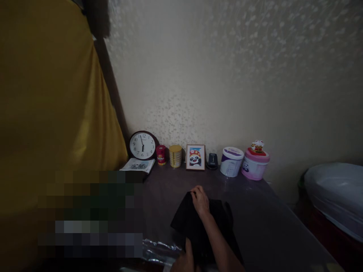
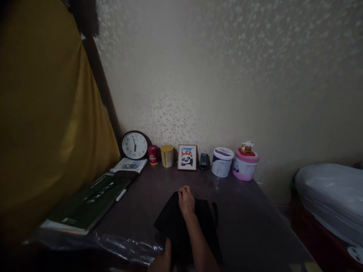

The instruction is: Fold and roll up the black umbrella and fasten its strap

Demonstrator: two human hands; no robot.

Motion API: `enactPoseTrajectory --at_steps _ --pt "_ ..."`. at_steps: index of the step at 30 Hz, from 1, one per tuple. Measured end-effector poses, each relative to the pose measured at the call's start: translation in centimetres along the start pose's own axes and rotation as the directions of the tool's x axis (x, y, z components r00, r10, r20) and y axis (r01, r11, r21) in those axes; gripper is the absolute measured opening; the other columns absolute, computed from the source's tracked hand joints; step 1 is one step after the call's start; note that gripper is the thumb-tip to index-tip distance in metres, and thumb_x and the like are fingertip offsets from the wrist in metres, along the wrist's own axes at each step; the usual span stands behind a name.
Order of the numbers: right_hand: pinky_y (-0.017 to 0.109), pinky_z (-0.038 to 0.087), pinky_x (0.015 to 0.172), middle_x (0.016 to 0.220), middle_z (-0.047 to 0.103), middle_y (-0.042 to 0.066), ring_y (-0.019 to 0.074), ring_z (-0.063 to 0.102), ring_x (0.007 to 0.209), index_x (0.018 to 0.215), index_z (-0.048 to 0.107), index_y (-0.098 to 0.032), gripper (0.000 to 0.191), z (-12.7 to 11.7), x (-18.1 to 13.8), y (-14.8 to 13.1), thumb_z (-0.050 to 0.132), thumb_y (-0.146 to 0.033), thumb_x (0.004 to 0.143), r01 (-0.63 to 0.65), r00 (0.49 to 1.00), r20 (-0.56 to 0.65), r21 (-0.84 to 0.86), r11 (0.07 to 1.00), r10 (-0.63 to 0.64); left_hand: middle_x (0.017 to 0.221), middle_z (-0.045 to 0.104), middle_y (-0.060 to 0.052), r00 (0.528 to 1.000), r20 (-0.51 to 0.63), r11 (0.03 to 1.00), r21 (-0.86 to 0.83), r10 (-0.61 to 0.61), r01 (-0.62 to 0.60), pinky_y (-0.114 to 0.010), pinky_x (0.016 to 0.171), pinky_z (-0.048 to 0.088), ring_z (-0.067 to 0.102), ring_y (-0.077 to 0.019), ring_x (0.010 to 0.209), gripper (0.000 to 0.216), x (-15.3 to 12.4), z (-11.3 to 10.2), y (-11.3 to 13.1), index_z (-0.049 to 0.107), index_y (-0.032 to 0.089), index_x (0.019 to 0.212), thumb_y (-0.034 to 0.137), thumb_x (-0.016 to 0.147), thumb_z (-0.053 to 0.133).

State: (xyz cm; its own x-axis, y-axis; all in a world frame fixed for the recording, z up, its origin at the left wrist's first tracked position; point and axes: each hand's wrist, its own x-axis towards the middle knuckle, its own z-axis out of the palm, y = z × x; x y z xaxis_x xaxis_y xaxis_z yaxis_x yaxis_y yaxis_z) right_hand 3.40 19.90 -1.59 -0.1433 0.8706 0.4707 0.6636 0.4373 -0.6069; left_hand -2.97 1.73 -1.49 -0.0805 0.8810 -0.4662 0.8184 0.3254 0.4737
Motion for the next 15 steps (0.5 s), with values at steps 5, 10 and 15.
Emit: enactPoseTrajectory --at_steps 5,10,15 --pt "0.026 0.043 0.072 0.092 0.056 0.003 0.0158 0.058 0.079 0.080 0.058 -0.023 0.013 0.0 0.1 -0.5 0.046 -0.017 0.080 0.018 0.999 0.036 -0.118 0.993 -0.013 0.135 0.042 -0.017 0.985 -0.163 0.999 -0.012 -0.053 0.052 -0.027 0.082 0.043 0.056 -0.0202 0.107 0.069 -1.4 -0.5 -0.4 0.015 0.011 0.139 0.020 0.076 0.040" --pt "0.025 0.041 0.065 0.089 0.055 0.004 0.0153 0.057 0.074 0.084 0.054 -0.021 0.010 -0.3 -0.1 -0.9 0.046 -0.018 0.082 0.002 1.000 0.020 -0.188 0.982 0.002 0.140 0.037 -0.011 0.894 -0.427 0.979 0.198 0.136 -0.054 -0.039 0.092 0.039 0.045 -0.0271 0.119 0.070 -1.7 -1.0 0.2 0.032 0.029 0.134 0.019 0.067 0.052" --pt "0.024 0.040 0.063 0.086 0.054 0.003 0.0142 0.056 0.071 0.077 0.054 -0.021 0.010 -0.3 -0.1 -1.0 0.045 -0.019 0.083 0.010 1.000 0.006 -0.213 0.977 -0.009 0.142 0.034 -0.004 0.721 -0.591 0.920 0.354 0.361 -0.171 -0.051 0.101 0.027 0.036 -0.0301 0.126 0.071 0.0 0.8 -0.3 0.041 0.040 0.126 0.021 0.060 0.060"
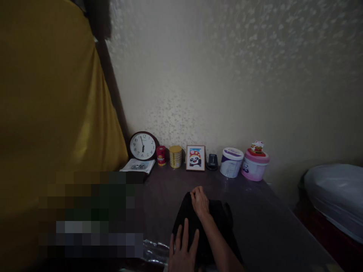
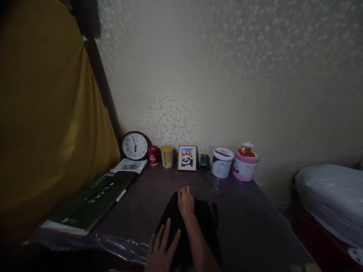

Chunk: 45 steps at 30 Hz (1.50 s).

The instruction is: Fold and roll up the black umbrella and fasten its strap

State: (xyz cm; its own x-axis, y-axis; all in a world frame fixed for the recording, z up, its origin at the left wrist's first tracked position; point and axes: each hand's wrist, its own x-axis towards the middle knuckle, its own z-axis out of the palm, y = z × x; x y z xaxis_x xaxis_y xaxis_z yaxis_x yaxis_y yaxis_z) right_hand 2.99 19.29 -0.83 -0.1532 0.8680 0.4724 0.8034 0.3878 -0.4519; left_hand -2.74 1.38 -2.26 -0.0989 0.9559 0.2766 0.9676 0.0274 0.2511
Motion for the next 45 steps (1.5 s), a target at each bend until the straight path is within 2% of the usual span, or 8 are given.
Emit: enactPoseTrajectory --at_steps 9,13,16,21,25,29,33,45 --pt "0.023 0.043 0.076 0.085 0.060 0.001 0.0126 0.058 0.079 0.078 0.057 -0.022 0.017 -2.2 -1.3 0.4 0.043 -0.024 0.086 0.142 0.989 0.020 0.117 0.983 -0.146 0.140 0.034 0.005 0.997 0.057 0.998 -0.007 -0.060 0.061 -0.051 0.088 0.040 0.047 -0.0284 0.113 0.076 -0.6 1.6 -0.4 0.032 0.038 0.130 0.015 0.060 0.048" --pt "0.028 0.039 0.089 0.090 0.065 0.000 0.0139 0.056 0.095 0.083 0.062 -0.024 0.018 -3.8 -3.4 0.5 0.044 -0.024 0.087 0.360 0.905 0.144 0.242 0.901 -0.400 0.140 0.033 0.004 0.992 0.093 0.995 -0.036 -0.086 0.090 -0.048 0.092 0.038 0.047 -0.0271 0.113 0.073 -0.5 1.3 -0.1 0.032 0.031 0.132 0.015 0.062 0.048" --pt "0.035 0.032 0.099 0.102 0.066 0.000 0.0153 0.051 0.109 0.092 0.064 -0.026 0.021 -3.7 -3.4 0.9 0.043 -0.025 0.088 0.413 0.866 0.198 0.233 0.880 -0.459 0.141 0.033 0.000 0.983 0.157 0.993 -0.054 -0.097 0.106 -0.047 0.098 0.033 0.044 -0.0268 0.117 0.074 -0.3 1.1 0.1 0.031 0.023 0.133 0.015 0.062 0.049" --pt "0.037 0.031 0.100 0.103 0.067 -0.001 0.0150 0.050 0.112 0.095 0.065 -0.026 0.029 -1.8 0.0 2.0 0.037 -0.021 0.090 0.367 0.869 0.320 0.100 0.925 -0.379 0.141 0.034 -0.004 0.957 0.260 0.986 -0.077 -0.124 0.149 -0.047 0.103 0.028 0.038 -0.0282 0.123 0.073 0.0 0.5 0.1 0.031 0.020 0.134 0.013 0.063 0.049" --pt "0.042 0.031 0.099 0.107 0.066 0.006 0.0191 0.052 0.111 0.095 0.065 -0.021 0.027 -1.5 2.1 1.6 0.040 -0.015 0.086 0.284 0.916 0.288 0.022 0.959 -0.278 0.142 0.033 -0.005 0.954 0.271 0.983 -0.099 -0.126 0.158 -0.045 0.103 0.028 0.038 -0.0266 0.124 0.073 0.0 0.4 0.0 0.031 0.018 0.134 0.013 0.063 0.047" --pt "0.039 0.025 0.104 0.118 0.060 0.007 0.0174 0.045 0.119 0.105 0.061 -0.021 0.026 -3.0 0.1 0.0 0.041 -0.023 0.088 0.290 0.926 0.242 0.041 0.956 -0.291 0.142 0.032 -0.004 0.953 0.273 0.981 -0.100 -0.134 0.167 -0.046 0.102 0.028 0.037 -0.0278 0.124 0.073 -0.2 0.8 -0.2 0.031 0.019 0.134 0.014 0.064 0.047" --pt "0.037 0.026 0.103 0.096 0.069 0.001 0.0145 0.053 0.109 0.090 0.066 -0.025 0.028 -4.1 -3.4 -0.9 0.037 -0.026 0.090 0.376 0.842 0.332 0.203 0.904 -0.425 0.142 0.032 -0.005 0.951 0.279 0.977 -0.121 -0.136 0.175 -0.044 0.103 0.028 0.036 -0.0274 0.125 0.072 -0.3 0.9 -0.2 0.029 0.017 0.135 0.017 0.065 0.048" --pt "0.038 0.025 0.104 0.100 0.068 0.000 0.0134 0.051 0.110 0.094 0.066 -0.026 0.030 -2.8 -4.5 0.3 0.036 -0.022 0.089 0.318 0.899 0.233 0.235 0.919 -0.371 0.141 0.034 -0.012 0.868 0.481 0.980 -0.073 -0.127 0.183 -0.039 0.099 0.032 0.037 -0.0296 0.124 0.085 0.3 -1.3 -0.3 0.012 0.005 0.138 0.019 0.062 0.047"
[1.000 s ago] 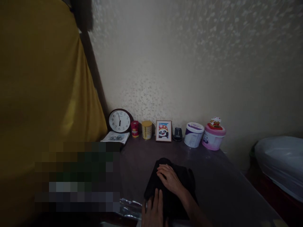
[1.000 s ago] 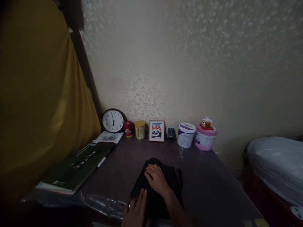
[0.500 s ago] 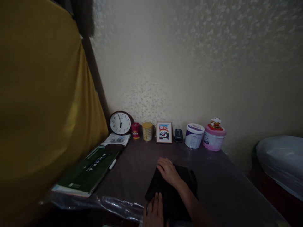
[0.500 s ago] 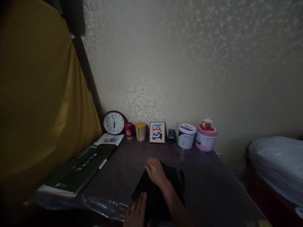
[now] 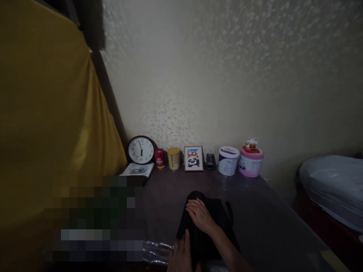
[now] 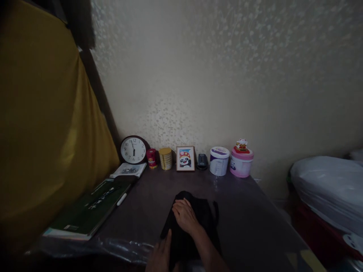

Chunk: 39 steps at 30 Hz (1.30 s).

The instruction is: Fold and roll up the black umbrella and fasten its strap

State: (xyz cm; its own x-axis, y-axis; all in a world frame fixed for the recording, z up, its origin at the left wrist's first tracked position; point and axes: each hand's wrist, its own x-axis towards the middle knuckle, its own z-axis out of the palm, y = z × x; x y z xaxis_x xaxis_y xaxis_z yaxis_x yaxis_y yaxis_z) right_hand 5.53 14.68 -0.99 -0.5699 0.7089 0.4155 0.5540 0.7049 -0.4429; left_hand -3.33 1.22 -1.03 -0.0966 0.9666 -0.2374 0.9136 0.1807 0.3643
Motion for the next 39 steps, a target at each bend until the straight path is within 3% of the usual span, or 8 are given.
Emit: enactPoseTrajectory --at_steps 4,12,16,21,24,29,34,39 --pt "0.039 0.024 0.104 0.106 0.066 0.000 0.0150 0.048 0.113 0.093 0.067 -0.025 0.031 0.0 0.7 1.2 0.036 -0.022 0.089 -0.033 0.999 -0.006 -0.042 0.999 0.032 0.146 0.023 -0.010 1.000 0.020 0.990 -0.138 -0.003 0.006 -0.022 0.095 0.034 0.037 -0.0179 0.126 0.088 0.1 0.7 -0.1 0.008 0.009 0.139 0.011 0.061 0.046" --pt "0.040 0.037 0.094 0.110 0.064 0.007 0.0207 0.054 0.107 0.084 0.068 -0.021 0.023 0.8 4.5 3.5 0.045 -0.019 0.082 -0.241 0.964 -0.124 -0.044 0.970 0.234 0.144 0.027 -0.015 0.999 -0.010 0.968 -0.247 0.037 -0.039 -0.020 0.091 0.039 0.041 -0.0173 0.124 0.084 0.3 1.2 -0.4 0.008 0.004 0.139 0.009 0.062 0.043" --pt "0.037 0.041 0.092 0.115 0.060 0.011 0.0208 0.054 0.108 0.098 0.063 -0.018 0.025 -1.2 3.7 5.0 0.045 -0.023 0.082 -0.360 0.891 -0.285 0.033 0.932 0.354 0.144 0.028 -0.014 0.999 -0.002 0.970 -0.242 0.039 -0.038 -0.018 0.088 0.040 0.044 -0.0147 0.121 0.084 0.3 1.3 -0.5 0.007 0.006 0.139 0.009 0.063 0.043" --pt "0.036 0.046 0.084 0.105 0.064 0.013 0.0220 0.059 0.098 0.101 0.060 -0.015 0.035 -6.1 -2.3 6.8 0.035 -0.032 0.083 -0.499 0.749 -0.417 0.156 0.852 0.515 0.144 0.027 -0.012 0.999 -0.047 0.973 -0.229 0.018 -0.028 -0.021 0.091 0.038 0.044 -0.0160 0.121 0.081 -0.5 1.0 0.1 0.004 0.009 0.140 0.014 0.068 0.041" --pt "0.033 0.050 0.072 0.090 0.068 0.011 0.0221 0.064 0.082 0.091 0.063 -0.017 0.036 -7.5 -6.2 6.4 0.040 -0.042 0.080 -0.550 0.701 -0.347 0.293 0.782 0.623 0.145 0.025 -0.012 0.998 -0.063 0.975 -0.221 0.020 -0.033 -0.022 0.094 0.036 0.041 -0.0173 0.123 0.079 -0.9 0.8 0.5 0.004 0.008 0.140 0.016 0.070 0.040" --pt "0.035 0.049 0.075 0.086 0.070 0.009 0.0254 0.064 0.084 0.081 0.065 -0.020 0.035 -6.8 -9.6 4.4 0.051 -0.049 0.068 -0.610 0.656 -0.187 0.439 0.660 0.731 0.147 0.021 -0.012 0.997 -0.079 0.976 -0.217 0.013 -0.030 -0.022 0.094 0.035 0.040 -0.0163 0.124 0.078 -1.2 0.9 0.7 0.003 0.008 0.140 0.014 0.071 0.039" --pt "0.035 0.049 0.071 0.077 0.070 0.006 0.0262 0.064 0.078 0.071 0.064 -0.020 0.032 -6.4 -9.4 2.9 0.052 -0.049 0.065 -0.645 0.646 -0.135 0.430 0.632 0.751 0.148 0.017 -0.012 0.998 -0.067 0.980 -0.194 0.020 -0.033 -0.022 0.095 0.035 0.038 -0.0161 0.126 0.077 -1.1 1.0 0.6 0.003 0.007 0.140 0.013 0.072 0.038" --pt "0.033 0.048 0.074 0.082 0.070 0.006 0.0262 0.064 0.084 0.076 0.065 -0.020 0.029 -7.3 -7.6 2.0 0.058 -0.044 0.060 -0.565 0.680 -0.100 0.559 0.606 0.726 0.148 0.014 -0.012 0.998 -0.052 0.979 -0.201 0.024 -0.034 -0.021 0.097 0.033 0.038 -0.0167 0.126 0.078 -1.0 1.0 0.7 0.000 0.007 0.139 0.011 0.072 0.039"
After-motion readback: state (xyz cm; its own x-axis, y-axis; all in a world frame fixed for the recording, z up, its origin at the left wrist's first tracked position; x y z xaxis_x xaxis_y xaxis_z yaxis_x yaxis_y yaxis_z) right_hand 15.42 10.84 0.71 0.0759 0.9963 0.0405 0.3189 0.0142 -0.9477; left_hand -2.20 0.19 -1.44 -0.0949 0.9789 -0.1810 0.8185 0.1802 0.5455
